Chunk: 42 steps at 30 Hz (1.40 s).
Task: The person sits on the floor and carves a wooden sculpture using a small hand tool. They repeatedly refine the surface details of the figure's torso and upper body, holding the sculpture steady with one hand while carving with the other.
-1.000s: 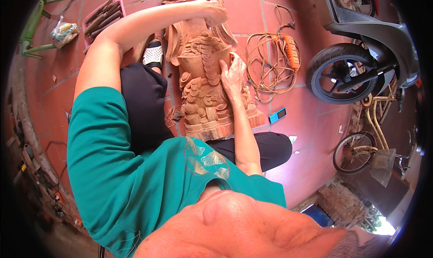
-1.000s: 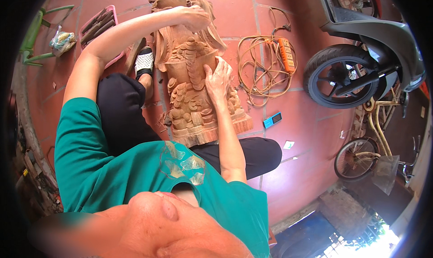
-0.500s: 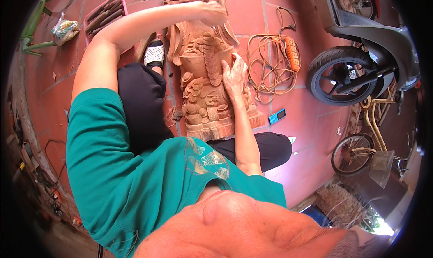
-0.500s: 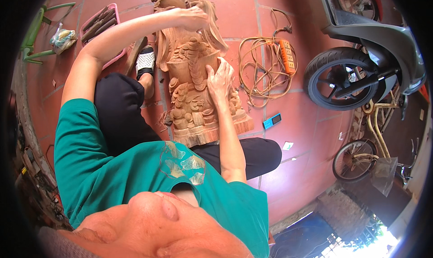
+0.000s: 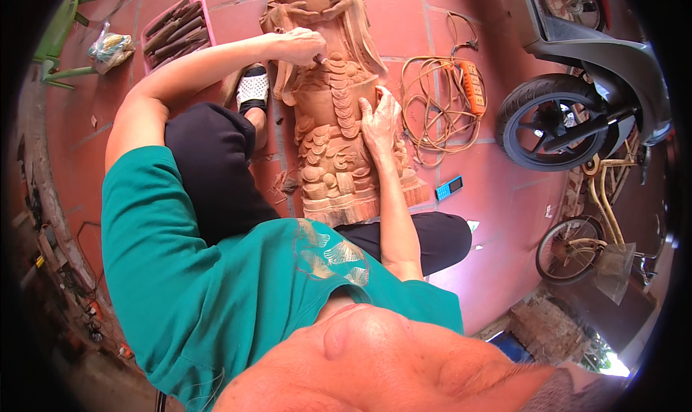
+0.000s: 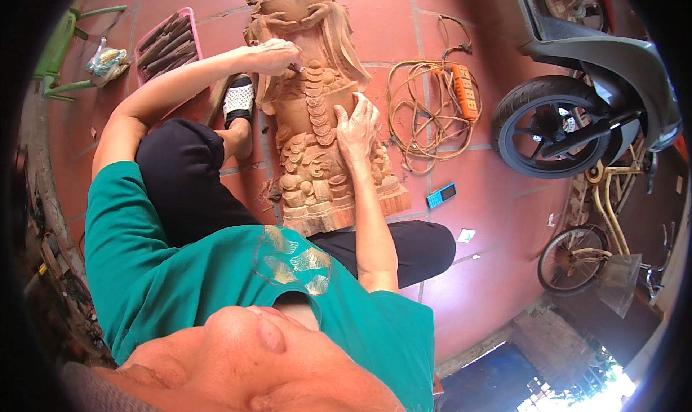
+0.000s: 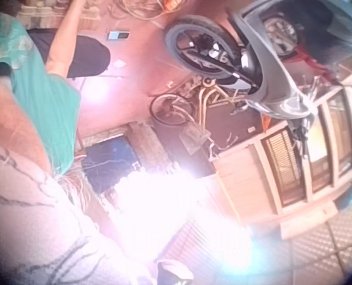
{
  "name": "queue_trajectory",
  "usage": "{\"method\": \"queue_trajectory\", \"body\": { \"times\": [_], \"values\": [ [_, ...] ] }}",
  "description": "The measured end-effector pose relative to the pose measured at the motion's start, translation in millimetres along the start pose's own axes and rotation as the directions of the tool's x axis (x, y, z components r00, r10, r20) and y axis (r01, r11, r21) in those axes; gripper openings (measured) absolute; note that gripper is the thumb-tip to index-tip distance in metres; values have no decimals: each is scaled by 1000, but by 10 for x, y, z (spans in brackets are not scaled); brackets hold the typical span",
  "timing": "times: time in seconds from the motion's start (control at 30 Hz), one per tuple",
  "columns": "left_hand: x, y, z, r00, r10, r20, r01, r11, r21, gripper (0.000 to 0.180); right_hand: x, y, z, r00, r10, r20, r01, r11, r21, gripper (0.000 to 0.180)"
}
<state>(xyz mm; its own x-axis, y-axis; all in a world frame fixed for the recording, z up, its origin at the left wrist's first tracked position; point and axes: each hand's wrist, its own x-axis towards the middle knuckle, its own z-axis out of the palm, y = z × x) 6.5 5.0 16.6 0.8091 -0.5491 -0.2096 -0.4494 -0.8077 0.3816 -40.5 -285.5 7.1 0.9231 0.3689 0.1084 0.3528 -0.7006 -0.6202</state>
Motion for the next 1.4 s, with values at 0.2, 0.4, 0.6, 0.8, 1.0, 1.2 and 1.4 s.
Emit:
{"method": "queue_trajectory", "body": {
  "times": [0.2,0.4,0.6,0.8,1.0,1.2,1.4],
  "values": [
    [236,-93,6,988,-12,-156,20,999,47,21,22,-39,-21,1000,-6,17,6,1000,-5,47],
    [118,-55,270,983,99,-158,-93,995,44,15,15,-11,-20,1000,-7,11,7,1000,-12,47],
    [-124,38,-151,994,-68,91,79,989,-123,25,-4,3,-17,1000,22,7,-22,1000,5,47],
    [92,-121,154,967,-81,-243,74,997,-37,20,4,-12,-14,999,31,26,-32,999,22,50],
    [-140,143,55,998,63,1,-63,997,43,19,-13,-4,-7,998,64,20,-64,998,1,49],
    [-33,-321,-99,972,-156,-176,174,981,90,13,12,2,-6,1000,26,10,-26,999,24,50],
    [-71,-2,140,989,-146,16,146,989,-24,19,-10,39,-21,1000,26,10,-27,999,41,49]
  ]
}}
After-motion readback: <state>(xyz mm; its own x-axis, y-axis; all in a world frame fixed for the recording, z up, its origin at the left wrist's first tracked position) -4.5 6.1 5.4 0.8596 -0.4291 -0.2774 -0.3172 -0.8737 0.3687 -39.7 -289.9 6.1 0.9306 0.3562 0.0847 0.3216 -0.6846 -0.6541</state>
